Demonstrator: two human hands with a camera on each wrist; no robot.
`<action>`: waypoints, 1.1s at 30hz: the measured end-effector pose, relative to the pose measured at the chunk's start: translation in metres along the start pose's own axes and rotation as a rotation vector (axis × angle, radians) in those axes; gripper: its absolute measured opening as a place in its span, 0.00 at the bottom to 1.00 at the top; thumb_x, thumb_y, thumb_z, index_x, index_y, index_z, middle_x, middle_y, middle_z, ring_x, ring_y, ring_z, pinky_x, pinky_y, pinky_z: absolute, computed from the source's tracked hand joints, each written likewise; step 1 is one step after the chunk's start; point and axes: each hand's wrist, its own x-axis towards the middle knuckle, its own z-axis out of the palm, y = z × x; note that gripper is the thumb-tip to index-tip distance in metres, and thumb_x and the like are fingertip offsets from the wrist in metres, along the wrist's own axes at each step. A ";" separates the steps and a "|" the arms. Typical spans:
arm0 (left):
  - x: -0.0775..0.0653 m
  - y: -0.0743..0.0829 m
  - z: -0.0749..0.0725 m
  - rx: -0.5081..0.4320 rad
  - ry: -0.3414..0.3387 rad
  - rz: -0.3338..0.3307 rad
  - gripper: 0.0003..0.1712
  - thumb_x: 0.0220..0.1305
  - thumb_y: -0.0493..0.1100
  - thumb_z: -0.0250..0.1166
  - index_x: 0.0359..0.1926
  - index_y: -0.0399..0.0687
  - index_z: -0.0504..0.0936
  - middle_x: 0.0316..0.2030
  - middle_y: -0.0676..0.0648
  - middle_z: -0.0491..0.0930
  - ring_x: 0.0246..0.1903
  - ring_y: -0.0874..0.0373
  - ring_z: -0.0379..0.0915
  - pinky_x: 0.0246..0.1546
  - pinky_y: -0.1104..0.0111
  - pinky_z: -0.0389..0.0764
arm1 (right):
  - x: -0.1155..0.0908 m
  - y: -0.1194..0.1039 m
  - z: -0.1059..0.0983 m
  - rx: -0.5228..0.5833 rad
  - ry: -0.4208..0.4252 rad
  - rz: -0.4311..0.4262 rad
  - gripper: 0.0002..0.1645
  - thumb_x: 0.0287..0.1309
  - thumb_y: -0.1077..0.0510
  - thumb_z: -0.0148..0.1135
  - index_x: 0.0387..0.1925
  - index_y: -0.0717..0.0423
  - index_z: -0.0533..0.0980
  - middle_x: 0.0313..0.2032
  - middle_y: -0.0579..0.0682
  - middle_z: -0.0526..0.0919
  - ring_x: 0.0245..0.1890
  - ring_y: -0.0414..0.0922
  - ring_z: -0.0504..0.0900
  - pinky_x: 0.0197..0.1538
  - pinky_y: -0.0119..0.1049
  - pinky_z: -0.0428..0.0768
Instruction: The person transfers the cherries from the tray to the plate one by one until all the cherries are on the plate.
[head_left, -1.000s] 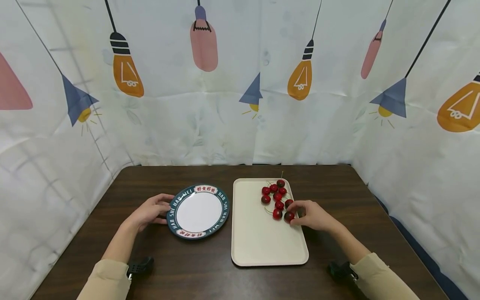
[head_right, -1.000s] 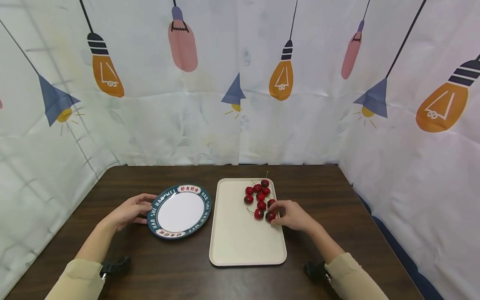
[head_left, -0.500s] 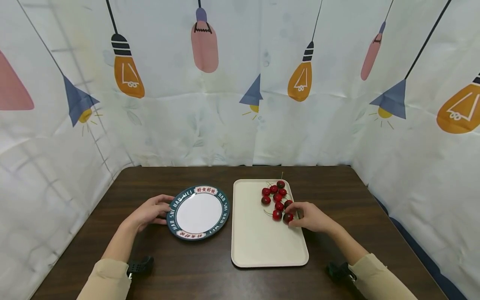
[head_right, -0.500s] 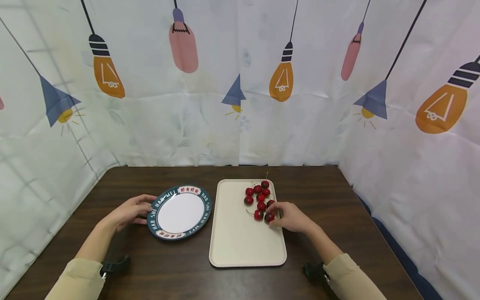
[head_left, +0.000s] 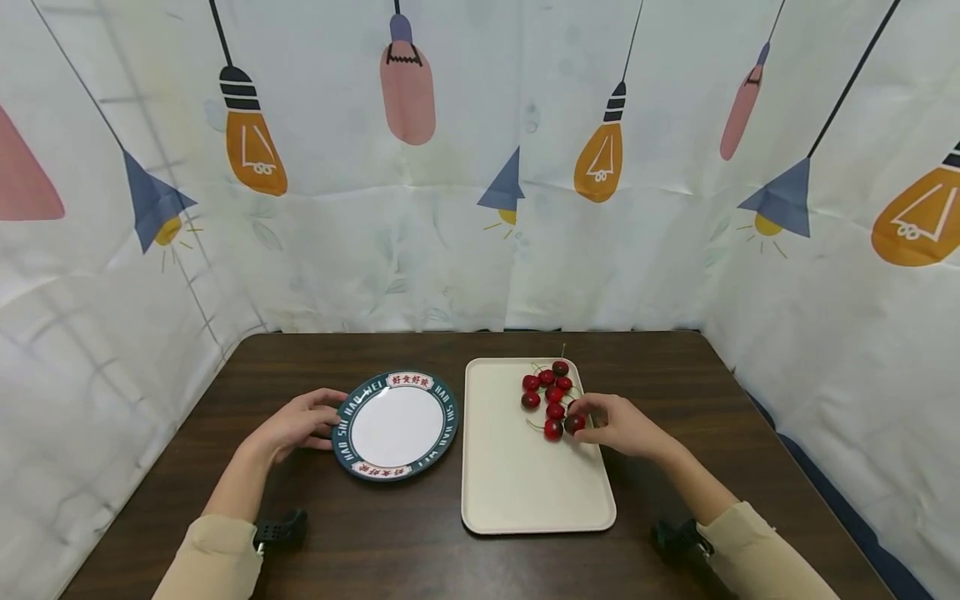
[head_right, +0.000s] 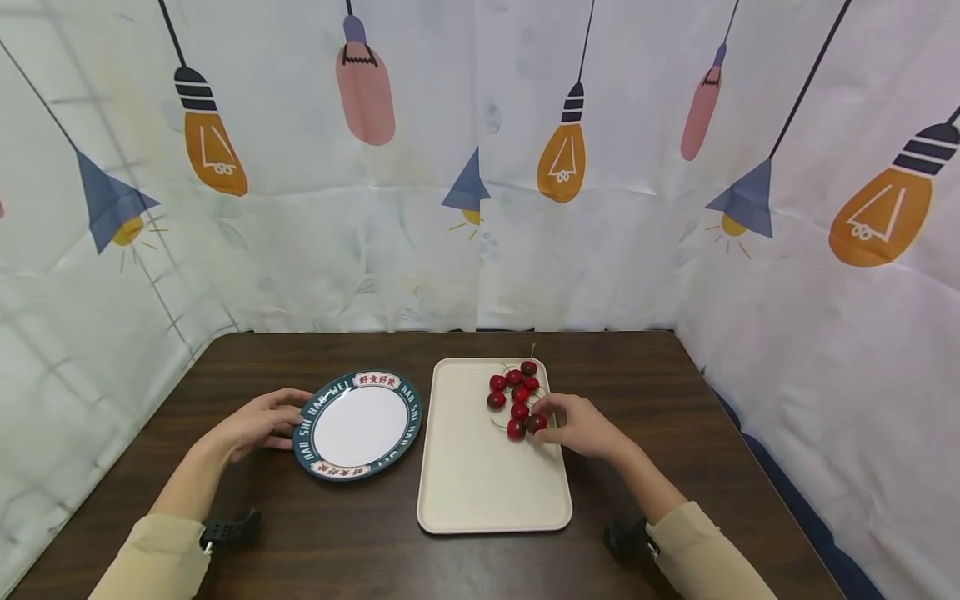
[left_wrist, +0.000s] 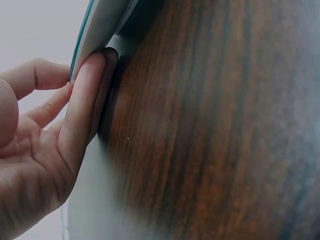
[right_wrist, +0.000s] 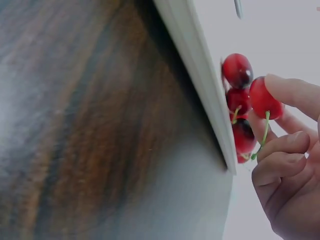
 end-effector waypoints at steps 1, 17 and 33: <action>0.000 0.000 0.000 -0.002 -0.002 0.001 0.31 0.74 0.37 0.57 0.73 0.36 0.62 0.53 0.34 0.74 0.41 0.47 0.79 0.42 0.57 0.87 | 0.001 -0.001 0.000 0.008 0.006 0.002 0.17 0.60 0.55 0.74 0.50 0.51 0.82 0.45 0.46 0.83 0.45 0.51 0.79 0.40 0.37 0.79; 0.003 0.000 0.000 -0.017 -0.008 0.003 0.32 0.72 0.37 0.57 0.74 0.36 0.62 0.48 0.36 0.76 0.39 0.48 0.81 0.41 0.57 0.88 | 0.023 -0.020 0.008 0.122 0.015 0.002 0.17 0.62 0.53 0.73 0.51 0.49 0.82 0.47 0.47 0.83 0.40 0.50 0.78 0.37 0.37 0.77; 0.003 -0.002 -0.002 -0.019 -0.027 -0.009 0.32 0.72 0.37 0.58 0.74 0.37 0.61 0.48 0.36 0.76 0.39 0.48 0.80 0.40 0.57 0.88 | 0.061 -0.053 0.036 0.167 -0.017 -0.078 0.17 0.59 0.53 0.76 0.49 0.49 0.83 0.44 0.45 0.84 0.38 0.50 0.82 0.42 0.43 0.82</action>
